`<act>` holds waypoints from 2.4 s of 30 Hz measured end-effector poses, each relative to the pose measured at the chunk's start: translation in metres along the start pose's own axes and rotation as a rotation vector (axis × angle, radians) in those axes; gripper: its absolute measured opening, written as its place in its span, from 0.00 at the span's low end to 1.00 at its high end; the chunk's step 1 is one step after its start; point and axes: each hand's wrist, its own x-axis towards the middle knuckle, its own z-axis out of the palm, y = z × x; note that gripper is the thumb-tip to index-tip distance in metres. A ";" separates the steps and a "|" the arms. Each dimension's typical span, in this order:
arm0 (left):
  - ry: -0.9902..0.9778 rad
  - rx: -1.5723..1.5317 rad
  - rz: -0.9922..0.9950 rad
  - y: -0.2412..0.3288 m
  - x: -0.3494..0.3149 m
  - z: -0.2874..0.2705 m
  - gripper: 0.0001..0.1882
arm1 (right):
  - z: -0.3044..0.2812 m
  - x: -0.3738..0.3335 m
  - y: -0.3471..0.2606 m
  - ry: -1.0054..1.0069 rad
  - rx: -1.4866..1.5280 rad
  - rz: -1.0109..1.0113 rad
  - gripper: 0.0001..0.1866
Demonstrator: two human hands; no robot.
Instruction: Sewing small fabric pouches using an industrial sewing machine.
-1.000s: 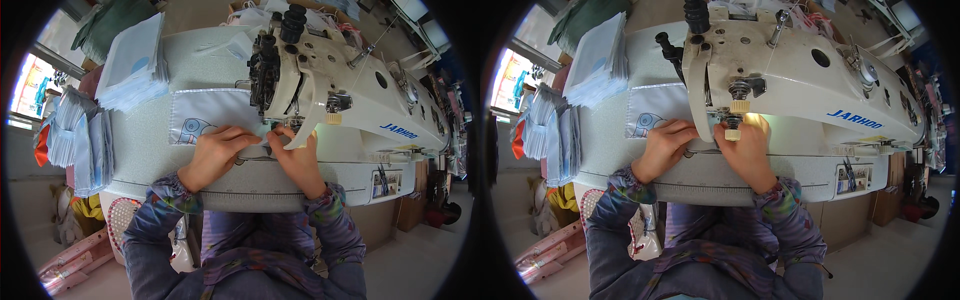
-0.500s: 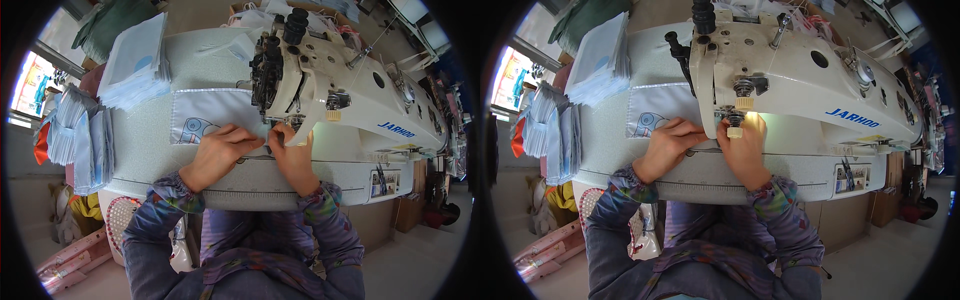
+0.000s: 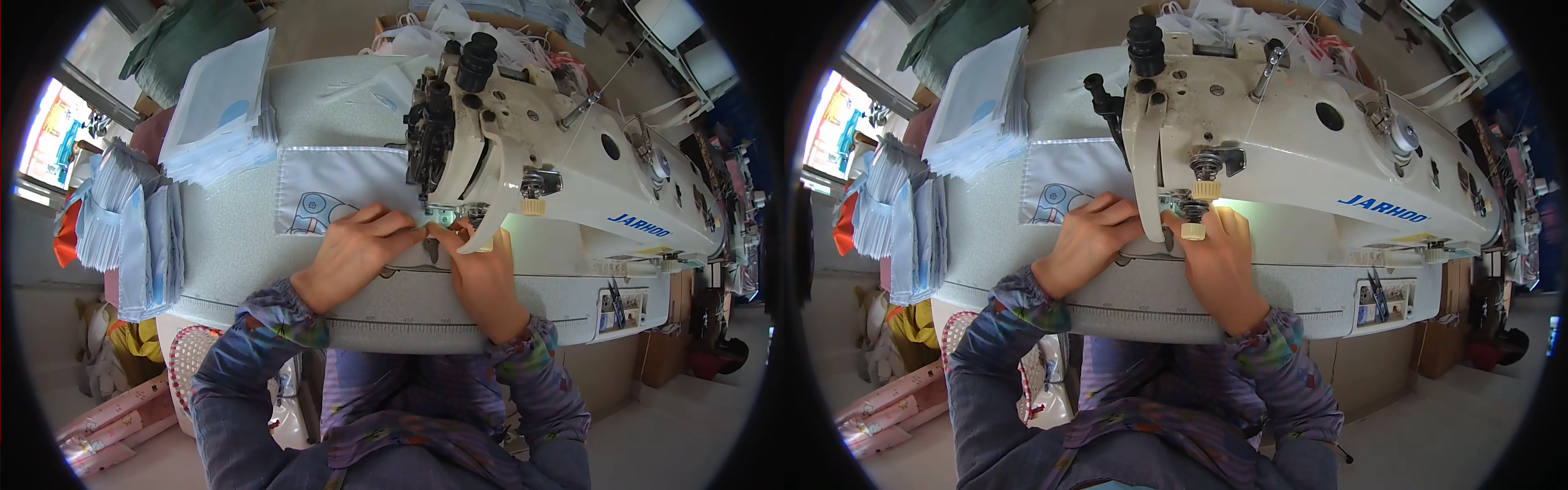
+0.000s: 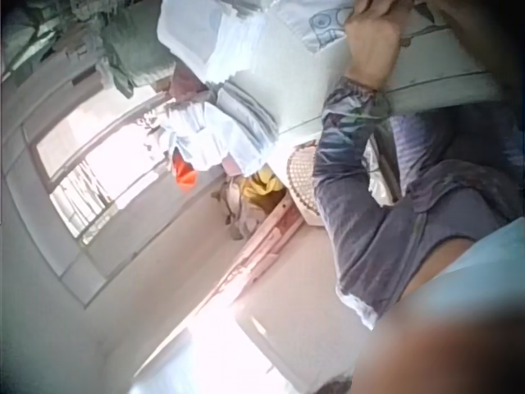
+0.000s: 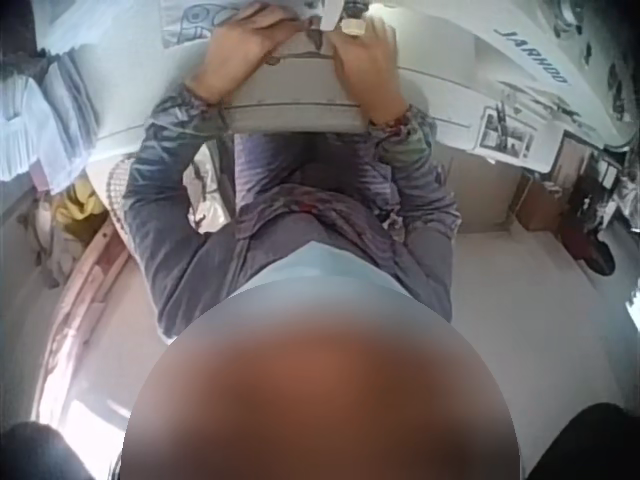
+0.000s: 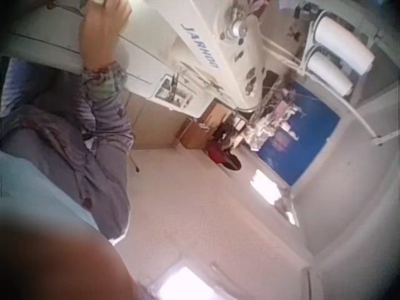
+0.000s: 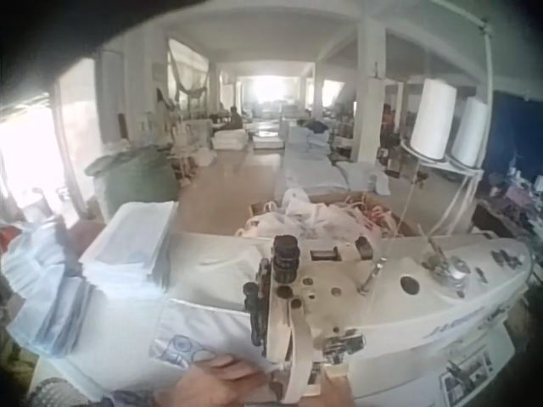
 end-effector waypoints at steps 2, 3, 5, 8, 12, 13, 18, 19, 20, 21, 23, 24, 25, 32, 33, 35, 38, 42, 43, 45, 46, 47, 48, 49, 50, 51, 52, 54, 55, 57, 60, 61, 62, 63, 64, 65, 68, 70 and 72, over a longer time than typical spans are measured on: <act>0.018 -0.026 -0.010 -0.006 0.005 0.000 0.20 | -0.001 0.000 -0.001 0.004 -0.011 0.002 0.27; 0.021 -0.024 -0.011 -0.010 0.006 0.001 0.20 | -0.001 0.000 -0.001 0.005 -0.020 0.006 0.27; 0.044 -0.114 -0.028 -0.019 0.006 0.005 0.19 | 0.000 -0.001 -0.003 0.022 -0.004 0.004 0.28; 0.059 -0.169 -0.062 -0.025 0.009 0.009 0.19 | 0.003 -0.001 0.000 0.074 0.024 -0.009 0.26; 0.093 -0.184 -0.073 -0.028 0.011 0.007 0.17 | 0.002 -0.001 0.003 0.139 0.093 -0.013 0.23; 0.104 -0.209 -0.100 -0.037 0.006 0.004 0.16 | 0.003 -0.002 0.004 0.138 0.096 -0.014 0.23; 0.467 -0.061 -0.555 -0.071 -0.020 -0.014 0.15 | -0.005 -0.002 0.006 0.123 0.194 0.081 0.20; 0.515 0.012 -0.760 -0.071 -0.020 -0.017 0.16 | -0.004 -0.002 0.008 0.122 0.195 0.079 0.20; 0.520 0.031 -0.767 -0.075 -0.023 -0.021 0.16 | -0.001 0.001 0.007 0.124 0.177 0.073 0.18; 0.565 -0.240 -0.881 -0.082 -0.028 -0.019 0.17 | 0.002 0.002 0.006 0.124 0.158 0.067 0.17; 0.626 -0.495 -0.996 -0.093 -0.042 -0.019 0.18 | 0.006 0.005 0.004 0.135 0.156 0.039 0.16; 0.582 -0.671 -0.900 -0.095 -0.050 -0.023 0.18 | 0.011 0.007 0.004 0.150 0.146 0.020 0.15; 0.539 -0.836 -0.798 -0.094 -0.061 -0.029 0.18 | 0.019 0.003 0.010 0.127 0.066 -0.003 0.14; 1.112 -0.241 -0.855 0.008 -0.128 -0.119 0.17 | -0.001 -0.004 0.011 0.073 0.204 -0.018 0.12; 1.225 -0.163 -0.938 0.007 -0.150 -0.138 0.17 | 0.001 -0.002 0.008 0.081 0.238 -0.009 0.11; 1.338 -0.052 -1.055 -0.001 -0.188 -0.179 0.17 | 0.000 -0.001 0.007 0.068 0.250 0.008 0.11; 1.230 0.004 -1.215 -0.042 -0.260 -0.185 0.19 | 0.006 -0.001 0.001 0.087 0.292 -0.021 0.12; 0.962 0.799 -1.319 -0.056 -0.277 -0.148 0.34 | 0.002 -0.013 -0.005 0.044 0.333 -0.015 0.13; 0.949 1.091 -1.346 -0.054 -0.272 -0.141 0.41 | 0.001 -0.019 -0.011 0.013 0.413 0.077 0.13; 1.229 0.784 -1.443 -0.062 -0.277 -0.126 0.47 | 0.000 -0.021 -0.026 -0.023 0.502 0.147 0.13; 1.479 0.443 -1.494 -0.066 -0.282 -0.119 0.52 | 0.002 -0.021 -0.033 -0.044 0.453 0.034 0.15; 1.708 -0.143 -1.149 -0.068 -0.279 -0.114 0.52 | 0.004 -0.020 -0.039 -0.060 0.393 -0.074 0.18; 1.724 -0.130 -1.146 -0.072 -0.281 -0.108 0.52 | 0.008 -0.016 -0.053 -0.062 0.398 -0.091 0.18; 1.758 -0.260 -1.128 -0.078 -0.280 -0.102 0.52 | 0.016 -0.009 -0.069 -0.094 0.387 -0.133 0.22; 1.786 -0.398 -1.103 -0.084 -0.277 -0.099 0.53 | 0.024 -0.001 -0.084 -0.123 0.370 -0.171 0.26; 1.797 -0.393 -1.095 -0.090 -0.277 -0.099 0.53 | 0.037 0.008 -0.096 -0.157 0.301 -0.188 0.30; 1.803 -0.473 -1.108 -0.094 -0.276 -0.098 0.55 | 0.052 0.011 -0.106 -0.193 0.227 -0.200 0.34; 1.816 -0.551 -1.105 -0.107 -0.275 -0.103 0.57 | 0.072 0.002 -0.139 -0.157 0.277 -0.469 0.37; 1.793 -0.437 -1.181 -0.114 -0.288 -0.106 0.59 | 0.066 -0.004 -0.171 -0.362 0.515 -0.561 0.37; 1.826 -0.417 -1.218 -0.122 -0.275 -0.109 0.63 | 0.051 -0.016 -0.205 -0.560 0.722 -0.624 0.37; 1.867 -0.601 -1.206 -0.130 -0.276 -0.118 0.64 | 0.043 -0.021 -0.218 -0.702 0.977 -0.631 0.35; 1.911 -0.565 -1.224 -0.128 -0.279 -0.121 0.60 | 0.042 -0.014 -0.216 -0.705 0.933 -0.501 0.34; 1.905 -0.574 -1.224 -0.125 -0.278 -0.122 0.60 | 0.040 -0.008 -0.210 -0.698 0.879 -0.364 0.32; 1.890 -0.726 -1.160 -0.119 -0.284 -0.126 0.63 | 0.040 -0.006 -0.203 -0.613 0.911 -0.352 0.30; 1.871 -0.872 -1.092 -0.111 -0.291 -0.131 0.66 | 0.036 -0.005 -0.200 -0.613 0.911 -0.349 0.30; 1.876 -0.891 -1.061 -0.097 -0.280 -0.138 0.60 | 0.030 -0.001 -0.192 -0.540 0.934 -0.300 0.30; 1.642 -0.896 -0.980 -0.043 -0.276 -0.152 0.36 | 0.016 0.011 -0.162 -0.465 0.966 -0.162 0.38; 1.524 -0.901 -0.958 -0.003 -0.258 -0.160 0.33 | 0.009 0.026 -0.153 -0.267 1.094 -0.057 0.55; 1.407 -0.900 -0.935 0.025 -0.250 -0.155 0.30 | 0.007 0.050 -0.150 -0.225 1.086 -0.071 0.62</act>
